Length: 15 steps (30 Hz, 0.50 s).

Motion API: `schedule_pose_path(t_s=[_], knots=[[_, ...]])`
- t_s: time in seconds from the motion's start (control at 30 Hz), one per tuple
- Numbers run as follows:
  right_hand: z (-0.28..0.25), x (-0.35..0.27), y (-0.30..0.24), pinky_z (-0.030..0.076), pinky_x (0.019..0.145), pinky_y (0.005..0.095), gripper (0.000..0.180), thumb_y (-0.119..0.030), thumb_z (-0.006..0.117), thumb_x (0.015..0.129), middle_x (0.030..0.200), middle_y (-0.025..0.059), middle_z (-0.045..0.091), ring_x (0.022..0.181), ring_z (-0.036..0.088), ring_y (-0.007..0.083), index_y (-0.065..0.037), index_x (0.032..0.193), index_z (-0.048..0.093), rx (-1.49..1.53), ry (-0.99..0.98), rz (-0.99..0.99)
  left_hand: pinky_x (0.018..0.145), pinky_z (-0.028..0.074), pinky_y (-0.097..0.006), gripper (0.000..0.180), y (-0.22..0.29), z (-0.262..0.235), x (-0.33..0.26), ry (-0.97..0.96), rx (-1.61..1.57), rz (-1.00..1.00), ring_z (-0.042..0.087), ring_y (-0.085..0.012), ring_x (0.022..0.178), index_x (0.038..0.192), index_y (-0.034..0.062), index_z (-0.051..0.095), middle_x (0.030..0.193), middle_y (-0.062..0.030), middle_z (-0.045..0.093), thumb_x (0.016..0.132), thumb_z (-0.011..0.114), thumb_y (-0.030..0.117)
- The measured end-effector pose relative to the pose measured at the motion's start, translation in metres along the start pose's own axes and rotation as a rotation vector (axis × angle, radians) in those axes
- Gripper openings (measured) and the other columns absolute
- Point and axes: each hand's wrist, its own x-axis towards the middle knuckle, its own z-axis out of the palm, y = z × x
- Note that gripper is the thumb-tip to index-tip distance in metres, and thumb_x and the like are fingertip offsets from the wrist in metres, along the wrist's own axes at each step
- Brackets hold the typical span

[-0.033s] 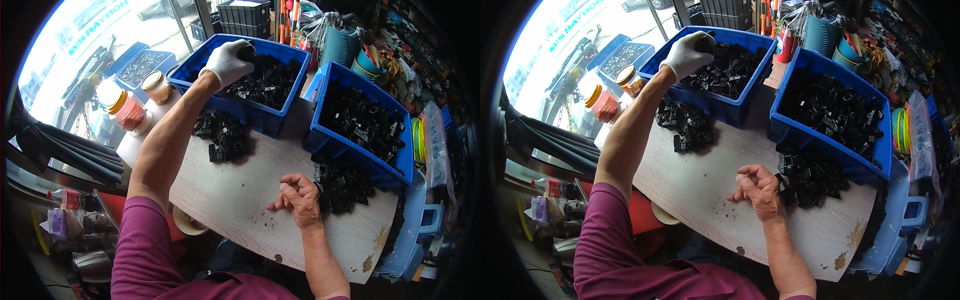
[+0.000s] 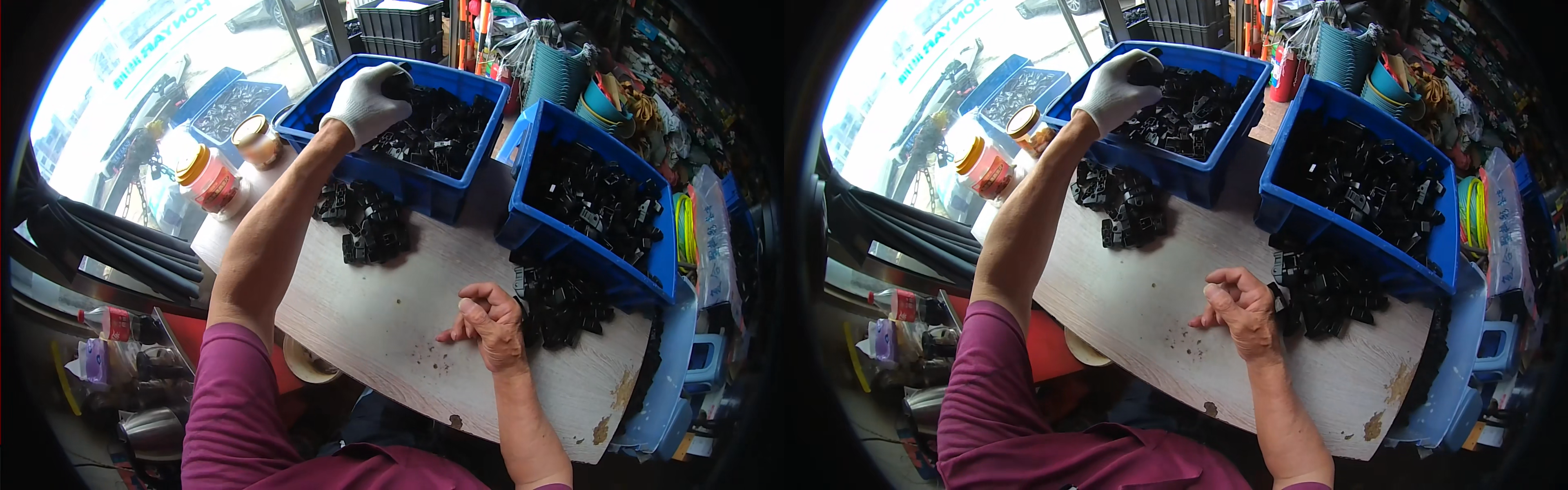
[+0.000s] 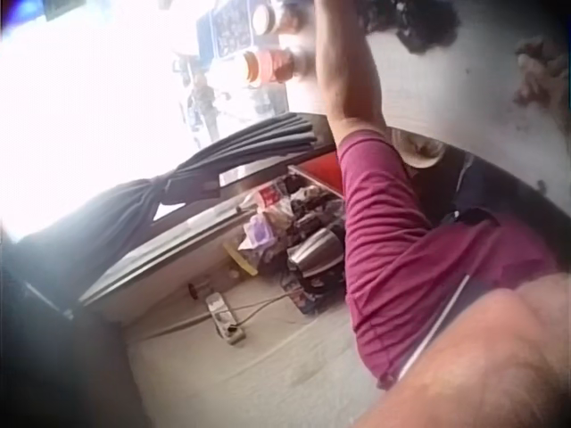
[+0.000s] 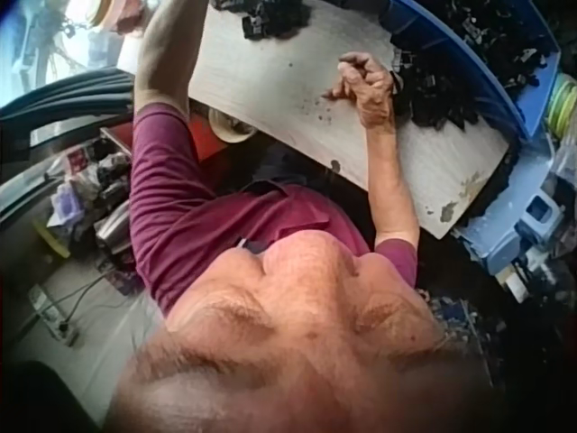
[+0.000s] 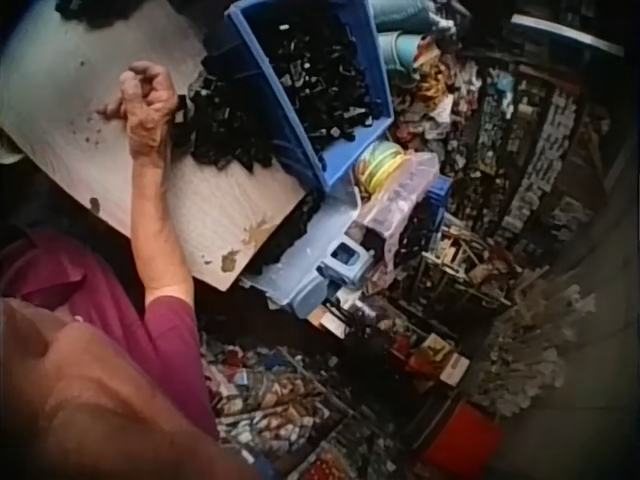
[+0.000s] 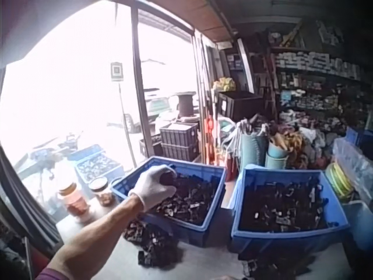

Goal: Sorting and inspecting small black plastic hardware components on a workbench from storage bins.

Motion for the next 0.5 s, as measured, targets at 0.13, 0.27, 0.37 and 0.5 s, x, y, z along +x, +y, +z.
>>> schedule_pose_path(t_s=[0.13,0.27,0.37,0.5], knots=[[-0.001,0.002,0.0,0.067,0.069,0.0423,0.02,-0.01,0.068,0.098,0.07,0.0024,0.058,0.063,0.065,0.0118,0.003,0.112,0.063,-0.004,-0.007,0.008,0.087,0.056,-0.036,0.03,0.009,-0.027,-0.047,0.197,-0.084,0.019,0.068,-0.0272,0.092,0.104,0.0066,0.071,0.1,-0.0129,0.069,0.075,0.074,0.014],[-0.001,0.002,0.0,0.067,0.068,0.0435,0.02,-0.01,0.068,0.097,0.069,0.0015,0.057,0.063,0.065,0.012,0.003,0.112,0.063,-0.014,0.015,0.004,0.092,0.052,-0.034,0.03,0.002,-0.033,-0.095,0.469,-0.108,-0.023,0.067,-0.0248,0.099,0.104,0.0051,0.07,0.106,-0.0122,0.068,0.075,0.078,0.008],[-0.001,0.0,-0.002,0.067,0.067,0.0448,0.02,-0.009,0.068,0.097,0.069,0.0016,0.057,0.062,0.064,0.0124,0.002,0.112,0.063,-0.021,0.024,-0.001,0.1,0.05,-0.035,0.032,-0.006,-0.025,-0.131,0.519,-0.188,-0.148,0.066,-0.0244,0.109,0.106,0.0051,0.071,0.11,-0.0116,0.068,0.074,0.077,0.004],[0.001,0.002,0.001,0.067,0.067,0.0455,0.019,-0.009,0.068,0.097,0.068,0.0015,0.056,0.062,0.063,0.0124,0.002,0.112,0.064,-0.013,0.012,0.004,0.101,0.052,-0.037,0.031,-0.034,-0.005,-0.17,0.505,-0.039,-0.118,0.064,-0.0306,0.117,0.104,0.0044,0.071,0.127,-0.0185,0.063,0.073,0.077,0.004]])
